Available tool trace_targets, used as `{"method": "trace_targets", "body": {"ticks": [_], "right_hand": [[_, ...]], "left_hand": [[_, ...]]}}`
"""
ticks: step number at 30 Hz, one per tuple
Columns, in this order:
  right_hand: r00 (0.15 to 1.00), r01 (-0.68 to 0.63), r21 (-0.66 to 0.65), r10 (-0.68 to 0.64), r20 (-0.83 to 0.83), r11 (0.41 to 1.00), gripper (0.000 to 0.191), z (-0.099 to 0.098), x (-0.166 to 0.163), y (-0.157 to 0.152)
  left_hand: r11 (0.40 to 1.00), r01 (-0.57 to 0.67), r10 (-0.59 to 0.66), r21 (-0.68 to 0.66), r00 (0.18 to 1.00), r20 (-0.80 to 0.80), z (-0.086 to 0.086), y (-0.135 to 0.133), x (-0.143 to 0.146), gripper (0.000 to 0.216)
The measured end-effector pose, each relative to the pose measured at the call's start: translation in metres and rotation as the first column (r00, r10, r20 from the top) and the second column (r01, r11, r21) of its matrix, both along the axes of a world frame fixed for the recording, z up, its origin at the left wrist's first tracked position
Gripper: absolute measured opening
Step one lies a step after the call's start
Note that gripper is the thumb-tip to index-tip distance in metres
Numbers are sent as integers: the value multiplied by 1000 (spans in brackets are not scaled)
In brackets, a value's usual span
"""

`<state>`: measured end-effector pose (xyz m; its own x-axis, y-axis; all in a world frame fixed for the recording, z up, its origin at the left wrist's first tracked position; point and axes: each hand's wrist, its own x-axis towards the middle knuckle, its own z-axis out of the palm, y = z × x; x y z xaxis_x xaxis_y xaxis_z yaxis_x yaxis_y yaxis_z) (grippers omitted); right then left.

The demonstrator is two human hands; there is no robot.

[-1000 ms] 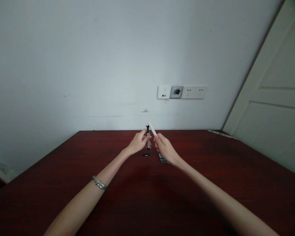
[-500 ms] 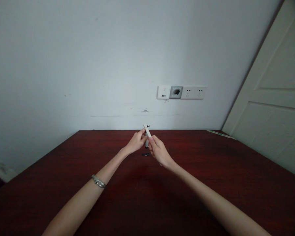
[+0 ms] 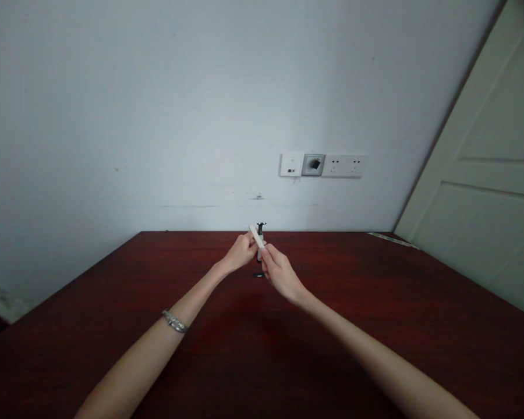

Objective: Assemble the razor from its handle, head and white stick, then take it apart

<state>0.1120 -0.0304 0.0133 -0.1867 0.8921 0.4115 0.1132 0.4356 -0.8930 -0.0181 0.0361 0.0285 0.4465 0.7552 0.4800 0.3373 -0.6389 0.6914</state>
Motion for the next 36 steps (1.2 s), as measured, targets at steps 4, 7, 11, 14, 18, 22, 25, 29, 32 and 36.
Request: {"method": "trace_targets", "body": {"ticks": [4, 7, 11, 14, 18, 22, 25, 29, 32, 36], "right_hand": [[991, 99, 101, -107, 78, 990, 29, 9, 2, -1], [968, 142, 173, -173, 181, 975, 30, 19, 8, 0], [924, 170, 244, -241, 298, 955, 28, 24, 14, -1], [895, 189, 271, -279, 349, 944, 26, 23, 17, -3], [865, 219, 280, -319, 387, 935, 26, 24, 15, -11], [869, 250, 273, -340, 360, 929, 24, 32, 15, -23], [915, 243, 243, -305, 264, 939, 24, 37, 20, -25], [994, 86, 36, -83, -74, 996, 25, 34, 32, -15], [956, -55, -90, 26, -293, 994, 27, 25, 37, -5], [912, -141, -182, 56, -406, 973, 34, 12, 33, 1]], "left_hand": [[1000, 13, -13, -3, 1000, 3, 1, 0, 0, 11], [999, 34, -34, 7, 999, 21, 3, -3, 0, 15], [997, 69, -67, -33, 996, 57, 6, -6, 1, 27], [995, 79, -75, -53, 995, 71, 7, -8, 1, 33], [995, 80, -76, -64, 995, 63, 7, -7, 2, 30], [995, 60, -56, -79, 997, 57, 7, -5, 1, 20], [988, 88, -74, -128, 991, 108, 5, -2, -1, 19], [954, 212, -173, -213, 967, 187, 2, 2, -3, 22], [908, 291, -232, -302, 948, 216, 1, 1, -3, 23], [878, 320, -256, -357, 942, 216, -1, -1, 0, 24]]}}
